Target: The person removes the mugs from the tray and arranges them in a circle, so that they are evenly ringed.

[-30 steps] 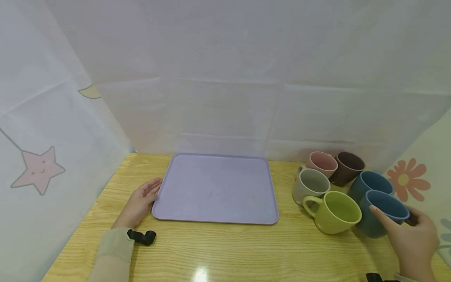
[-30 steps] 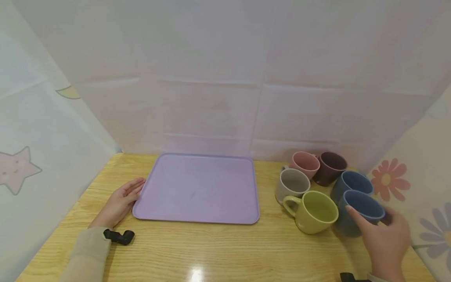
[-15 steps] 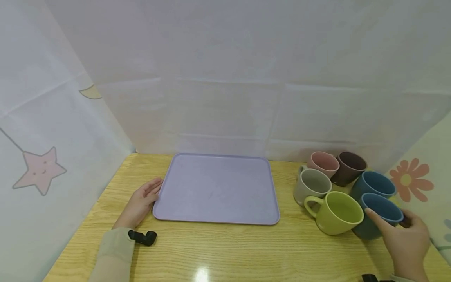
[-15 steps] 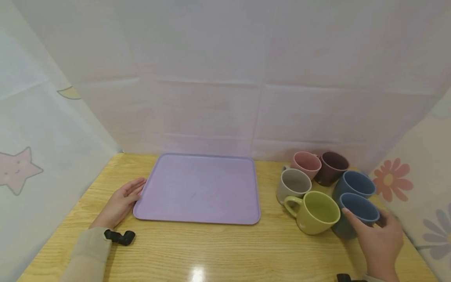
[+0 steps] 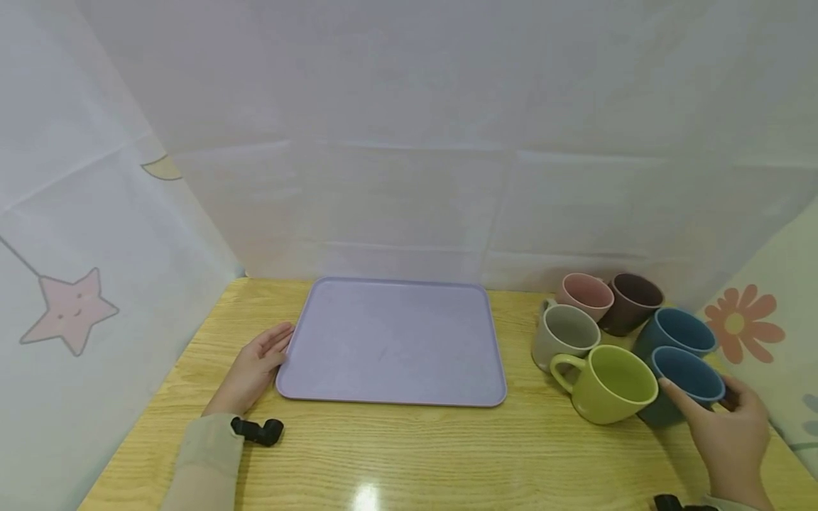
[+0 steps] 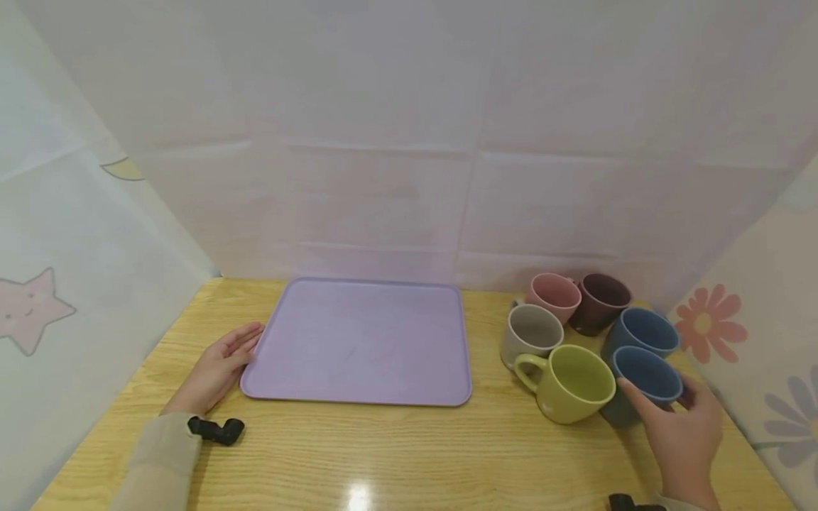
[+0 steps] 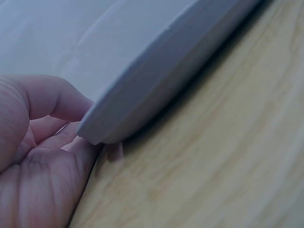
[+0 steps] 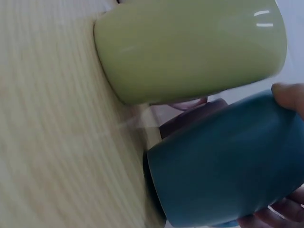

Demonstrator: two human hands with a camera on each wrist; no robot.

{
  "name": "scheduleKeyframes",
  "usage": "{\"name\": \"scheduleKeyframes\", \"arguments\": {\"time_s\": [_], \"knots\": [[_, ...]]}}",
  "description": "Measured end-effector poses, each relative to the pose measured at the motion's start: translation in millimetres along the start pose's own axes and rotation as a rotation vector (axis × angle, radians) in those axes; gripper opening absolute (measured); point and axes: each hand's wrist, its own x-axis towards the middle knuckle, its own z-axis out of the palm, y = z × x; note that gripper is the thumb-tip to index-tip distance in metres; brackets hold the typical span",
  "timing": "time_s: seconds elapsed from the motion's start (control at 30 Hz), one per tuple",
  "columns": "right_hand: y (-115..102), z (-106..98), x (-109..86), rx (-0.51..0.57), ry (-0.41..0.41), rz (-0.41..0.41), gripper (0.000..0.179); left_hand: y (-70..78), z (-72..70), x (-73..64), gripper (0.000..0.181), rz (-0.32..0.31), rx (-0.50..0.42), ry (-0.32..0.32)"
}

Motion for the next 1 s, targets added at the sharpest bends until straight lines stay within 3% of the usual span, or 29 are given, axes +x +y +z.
{"name": "scheduleKeyframes", "arguments": {"time_s": [0.33, 0.53, 0.9, 1.0], "knots": [[11, -2, 1.4, 0.083, -0.083, -0.085, 0.083, 0.7, 0.0, 0.3, 0.062, 0.005, 0.009, 0.004], [12, 0, 4.1, 0.073, -0.130, -0.138, 0.083, -1.0, -0.1, 1.6, 0.062, 0.005, -0.003, -0.001], [17, 4, 4.1, 0.121, -0.148, -0.237, 0.075, -1.4, 0.1, 1.9, 0.062, 0.000, -0.007, 0.001], [16, 4, 1.7, 0.115, -0.163, -0.233, 0.081, -1.5, 0.1, 1.3, 0.062, -0.003, 0.003, 0.003]]}}
